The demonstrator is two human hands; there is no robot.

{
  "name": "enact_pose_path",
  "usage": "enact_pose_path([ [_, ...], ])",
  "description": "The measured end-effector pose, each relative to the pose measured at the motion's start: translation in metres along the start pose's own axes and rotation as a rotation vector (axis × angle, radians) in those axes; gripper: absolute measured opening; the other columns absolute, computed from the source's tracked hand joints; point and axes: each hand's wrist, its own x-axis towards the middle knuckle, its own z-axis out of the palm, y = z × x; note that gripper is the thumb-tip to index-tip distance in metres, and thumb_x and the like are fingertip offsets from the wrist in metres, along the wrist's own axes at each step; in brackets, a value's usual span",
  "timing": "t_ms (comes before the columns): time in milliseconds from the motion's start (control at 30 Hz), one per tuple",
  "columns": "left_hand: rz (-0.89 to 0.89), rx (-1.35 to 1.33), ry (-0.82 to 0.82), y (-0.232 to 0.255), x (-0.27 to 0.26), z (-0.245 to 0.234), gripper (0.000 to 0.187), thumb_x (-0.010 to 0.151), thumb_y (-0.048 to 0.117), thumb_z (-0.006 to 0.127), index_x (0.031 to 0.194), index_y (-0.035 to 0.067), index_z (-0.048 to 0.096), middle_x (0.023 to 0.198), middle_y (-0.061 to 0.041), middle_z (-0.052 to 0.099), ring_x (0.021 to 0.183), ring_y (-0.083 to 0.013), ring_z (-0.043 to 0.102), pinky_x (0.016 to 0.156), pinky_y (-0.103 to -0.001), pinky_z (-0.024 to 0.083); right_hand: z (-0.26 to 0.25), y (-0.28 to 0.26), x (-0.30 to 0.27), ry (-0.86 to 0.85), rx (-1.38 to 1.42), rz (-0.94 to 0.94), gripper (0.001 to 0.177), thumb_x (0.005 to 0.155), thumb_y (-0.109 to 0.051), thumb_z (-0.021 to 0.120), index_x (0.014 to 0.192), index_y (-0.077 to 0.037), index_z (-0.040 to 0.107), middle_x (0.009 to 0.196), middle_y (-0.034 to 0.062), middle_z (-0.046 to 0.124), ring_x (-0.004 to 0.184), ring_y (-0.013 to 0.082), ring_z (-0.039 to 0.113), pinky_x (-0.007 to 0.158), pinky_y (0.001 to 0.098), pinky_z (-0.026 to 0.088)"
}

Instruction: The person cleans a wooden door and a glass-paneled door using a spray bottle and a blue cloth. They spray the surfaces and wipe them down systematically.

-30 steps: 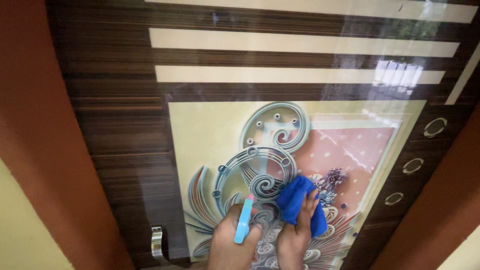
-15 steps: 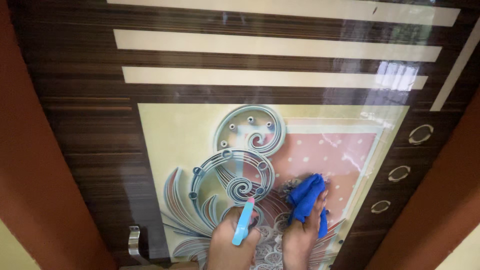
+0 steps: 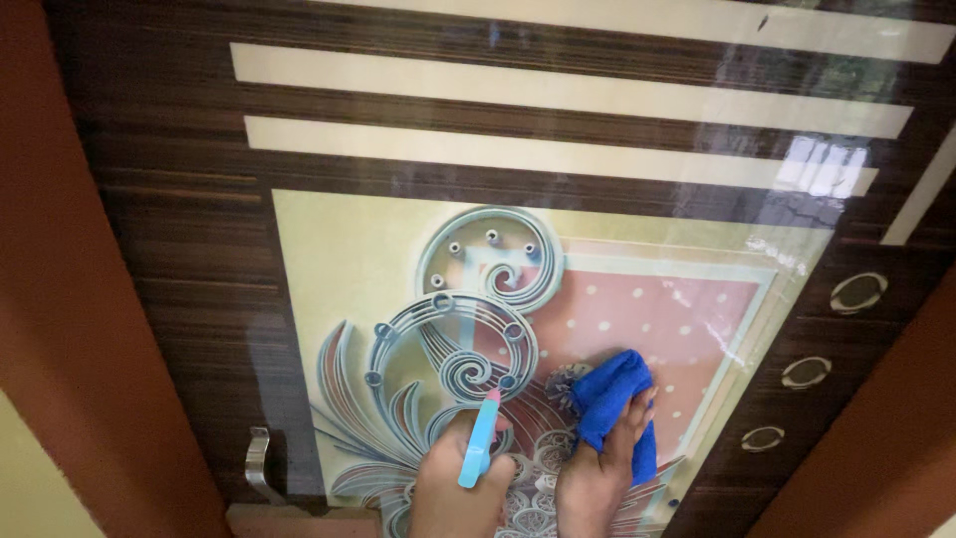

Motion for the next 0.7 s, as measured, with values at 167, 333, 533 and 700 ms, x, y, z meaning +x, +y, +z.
enact_pose_path([
  [167, 0.199, -0.034, -0.006, -0.015, -0.001, -0.009, 0.037, 0.073, 0.010, 0.070, 0.110, 0.011, 0.071, 0.071, -0.004, 0.068, 0.050, -0.0149, 0.067, 0.051, -0.033, 0.054, 0.004, -0.006, -0.006, 0.011, 0.034, 0.005, 0.062, 0.094, 0.005, 0.045, 0.155, -0.001, 0.038, 0.170, 0.0248, 0.024, 0.161, 0.0401, 0.012, 0.129, 0.0480, 0.006],
  [333, 0.009, -0.005, -0.046, -0.011, 0.002, -0.025, 0.041, 0.071, 0.009, 0.069, 0.112, 0.012, 0.071, 0.057, -0.007, 0.064, 0.044, -0.0171, 0.063, 0.047, -0.034, 0.053, 0.015, -0.011, -0.011, 0.001, 0.004, 0.004, 0.069, 0.088, 0.009, 0.044, 0.156, -0.002, 0.038, 0.169, 0.0240, 0.024, 0.160, 0.0420, 0.011, 0.128, 0.0493, 0.006],
  [533, 0.026, -0.020, -0.067, -0.003, 0.005, -0.050, 0.037, 0.072, 0.010, 0.070, 0.110, 0.011, 0.072, 0.058, -0.008, 0.065, 0.041, -0.0177, 0.062, 0.045, -0.036, 0.052, 0.035, -0.027, -0.024, 0.018, 0.010, 0.008, 0.070, 0.088, 0.011, 0.045, 0.156, -0.004, 0.041, 0.169, 0.0237, 0.026, 0.160, 0.0432, 0.012, 0.128, 0.0498, 0.010],
  [700, -0.017, -0.031, -0.101, -0.002, 0.011, -0.077, 0.039, 0.073, 0.009, 0.070, 0.112, 0.010, 0.071, 0.058, -0.009, 0.066, 0.040, -0.0189, 0.062, 0.043, -0.038, 0.052, 0.053, -0.051, -0.038, -0.005, 0.041, 0.032, 0.076, 0.078, 0.010, 0.047, 0.153, -0.003, 0.043, 0.167, 0.0251, 0.028, 0.159, 0.0438, 0.013, 0.125, 0.0495, 0.013],
])
